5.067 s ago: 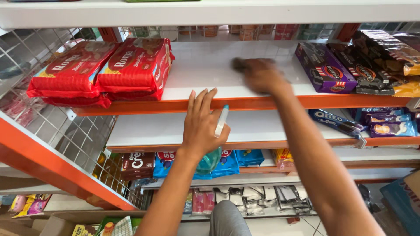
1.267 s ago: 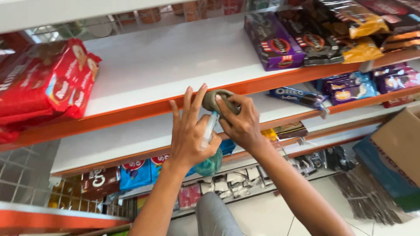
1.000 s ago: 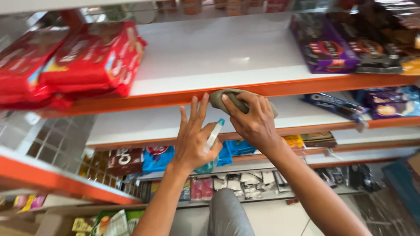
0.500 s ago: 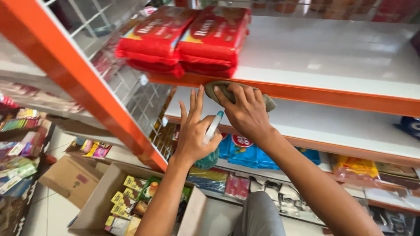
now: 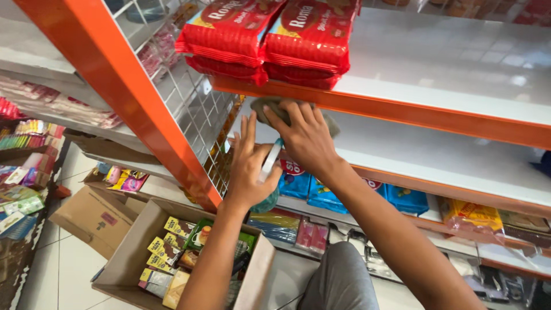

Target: The person scans several food packages using a handheld scanner, wipes a shelf with a cloth and spray, and then places the scanned packages onto the clean shelf.

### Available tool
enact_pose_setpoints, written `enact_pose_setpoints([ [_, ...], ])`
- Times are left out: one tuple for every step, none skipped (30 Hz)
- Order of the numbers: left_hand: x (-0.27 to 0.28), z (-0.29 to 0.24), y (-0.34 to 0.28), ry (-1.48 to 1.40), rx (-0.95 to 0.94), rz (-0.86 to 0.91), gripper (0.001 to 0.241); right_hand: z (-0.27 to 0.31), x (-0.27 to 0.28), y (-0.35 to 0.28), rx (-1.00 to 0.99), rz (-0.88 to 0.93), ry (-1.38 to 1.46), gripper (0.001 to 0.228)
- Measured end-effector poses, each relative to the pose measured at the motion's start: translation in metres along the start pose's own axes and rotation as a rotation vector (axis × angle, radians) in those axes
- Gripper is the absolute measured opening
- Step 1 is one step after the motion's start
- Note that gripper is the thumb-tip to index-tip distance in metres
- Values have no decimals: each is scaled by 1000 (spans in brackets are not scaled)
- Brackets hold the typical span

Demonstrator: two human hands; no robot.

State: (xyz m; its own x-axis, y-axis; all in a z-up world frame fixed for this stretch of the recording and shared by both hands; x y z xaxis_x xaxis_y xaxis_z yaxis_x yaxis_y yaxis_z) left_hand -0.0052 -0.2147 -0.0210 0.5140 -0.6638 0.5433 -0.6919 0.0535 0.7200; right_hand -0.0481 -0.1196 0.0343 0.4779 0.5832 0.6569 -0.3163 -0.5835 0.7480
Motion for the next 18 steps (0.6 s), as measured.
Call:
enact_pose_setpoints([
  [-6,-1,-5,-6,-3,5,31,-7,-5,-13,-43,24,-2,65],
  [-15,-3,-11,-36,-10,29,32,-12,-7,-30,-48,27,-8,65],
  [-25,-4,-16,-65,-17,53,33,-26,-7,-51,-131,32,9,61],
  [-33,-4,-21,-74,-17,57,33,-42,-6,-73,-214,39,25,57],
  [-48,0,-25,-72,13,107,27,-62,-5,-95,-289,54,4,51],
  [-65,3,-31,-74,43,165,22,-84,-1,-122,-371,72,-18,46],
  [-78,3,-36,-88,44,177,22,-108,6,-150,-475,70,-29,40],
  [-93,2,-37,-88,35,213,23,-134,16,-177,-577,63,-45,34],
  [-107,0,-39,-87,26,248,25,-154,30,-201,-623,47,-120,33],
  [-119,-2,-39,-100,21,252,25,-176,46,-222,-663,28,-196,32],
  [-132,-6,-39,-76,7,268,27,-198,62,-238,-670,36,-271,31],
  [-144,-12,-42,-58,-4,291,28,-213,76,-255,-683,51,-346,31],
  [-155,-16,-43,-75,-6,302,28,-224,84,-268,-694,61,-359,31],
  [-161,-18,-40,-49,-10,273,29,-238,93,-278,-748,73,-409,25],
  [-165,-21,-38,-24,-13,244,30,-248,99,-285,-801,84,-460,21],
  [-170,-22,-38,-34,-15,253,30,-249,98,-286,-809,91,-467,21],
  [-170,-22,-37,-32,2,224,33,-242,92,-281,-765,53,-406,24],
  [-169,-20,-36,-24,19,194,36,-234,85,-272,-718,12,-339,28],
])
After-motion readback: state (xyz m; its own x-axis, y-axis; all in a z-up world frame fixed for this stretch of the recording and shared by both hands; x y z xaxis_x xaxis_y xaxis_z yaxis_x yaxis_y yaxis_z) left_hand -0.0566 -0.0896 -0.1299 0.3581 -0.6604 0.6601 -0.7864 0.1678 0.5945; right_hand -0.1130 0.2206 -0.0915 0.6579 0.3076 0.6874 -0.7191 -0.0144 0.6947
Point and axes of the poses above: each hand's wrist, its own y-axis towards the middle knuckle, its own x-axis out of the back of the hand, z = x × y, the point moved 10 cm from there along y, towards the middle knuckle, and after that the axes turned 3 degrees about -x, right-handed, at the moved point
